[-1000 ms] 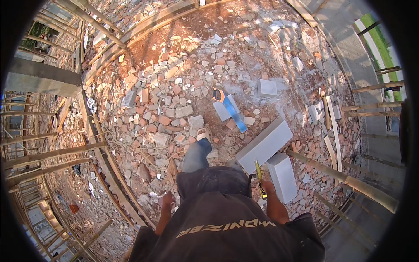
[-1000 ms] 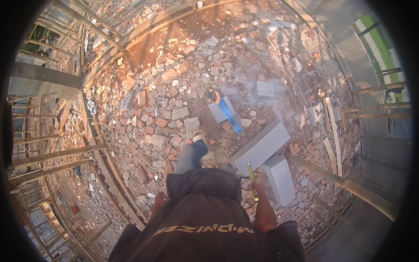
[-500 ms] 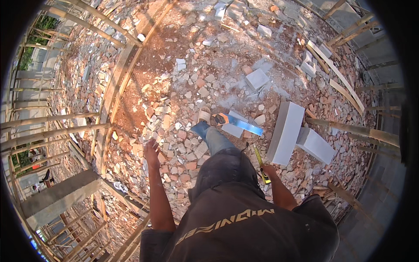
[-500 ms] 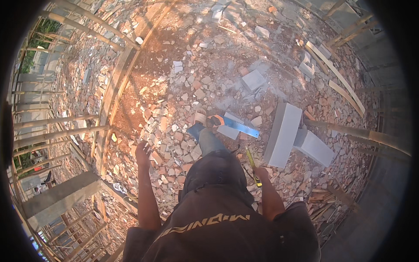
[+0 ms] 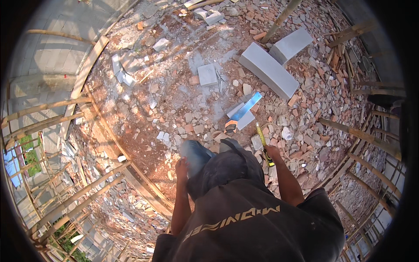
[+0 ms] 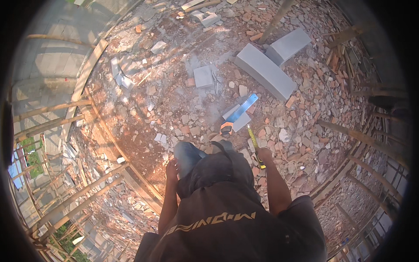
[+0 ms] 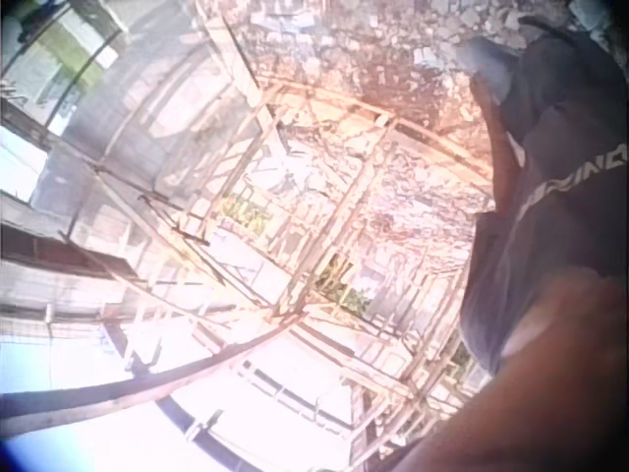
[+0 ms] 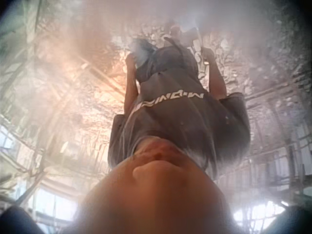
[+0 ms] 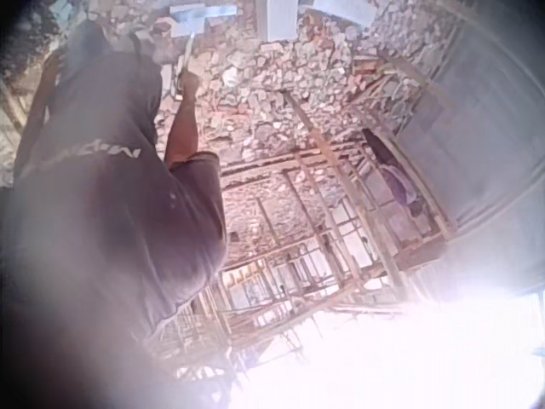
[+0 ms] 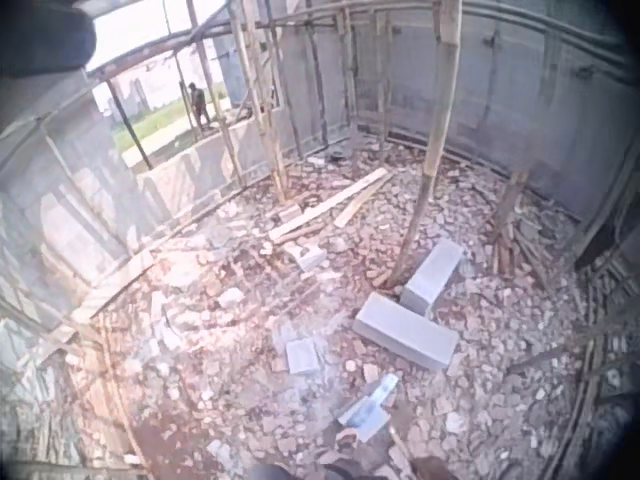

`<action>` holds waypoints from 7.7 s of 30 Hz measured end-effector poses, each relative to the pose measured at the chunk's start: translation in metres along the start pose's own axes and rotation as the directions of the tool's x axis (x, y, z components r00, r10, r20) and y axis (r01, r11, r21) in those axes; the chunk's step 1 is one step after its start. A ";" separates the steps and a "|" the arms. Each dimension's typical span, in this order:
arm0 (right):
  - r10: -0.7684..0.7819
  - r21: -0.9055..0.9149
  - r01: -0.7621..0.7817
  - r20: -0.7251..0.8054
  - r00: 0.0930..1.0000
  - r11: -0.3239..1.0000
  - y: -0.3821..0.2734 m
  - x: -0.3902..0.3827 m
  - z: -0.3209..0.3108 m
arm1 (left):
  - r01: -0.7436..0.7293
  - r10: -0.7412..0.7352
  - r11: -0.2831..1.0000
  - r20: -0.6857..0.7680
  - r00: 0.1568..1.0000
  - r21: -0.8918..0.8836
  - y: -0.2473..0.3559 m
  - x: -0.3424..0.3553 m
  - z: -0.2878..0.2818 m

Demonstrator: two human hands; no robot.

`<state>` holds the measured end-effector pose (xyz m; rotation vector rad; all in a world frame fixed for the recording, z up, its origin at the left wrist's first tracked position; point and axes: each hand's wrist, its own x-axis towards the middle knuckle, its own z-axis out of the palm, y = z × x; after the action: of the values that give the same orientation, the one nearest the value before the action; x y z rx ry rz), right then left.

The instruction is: The person measures a white tile with a tape measure, marks it, and then uses a hand saw to cut the tile on the ground.

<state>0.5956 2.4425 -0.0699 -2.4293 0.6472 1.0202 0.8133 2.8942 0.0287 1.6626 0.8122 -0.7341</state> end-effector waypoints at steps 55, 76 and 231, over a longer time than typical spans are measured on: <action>0.753 0.989 0.060 -0.141 0.643 0.133 0.075 0.337 0.286 | -0.363 -0.793 0.272 0.421 0.440 0.891 -0.165 0.462 0.326; 0.379 0.531 -0.145 -0.364 0.851 0.835 0.053 0.367 0.245 | -0.625 -0.471 0.505 0.797 0.379 0.595 -0.019 0.555 0.279; 0.865 0.972 0.231 -0.147 0.480 0.037 -0.002 0.401 0.344 | -0.997 -0.449 0.039 0.893 0.036 0.060 -0.033 0.532 0.479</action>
<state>0.6587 2.5302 -0.5868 -1.1320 1.7083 -0.6197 1.0625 2.5097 -0.5218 1.5798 -1.8251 -1.6533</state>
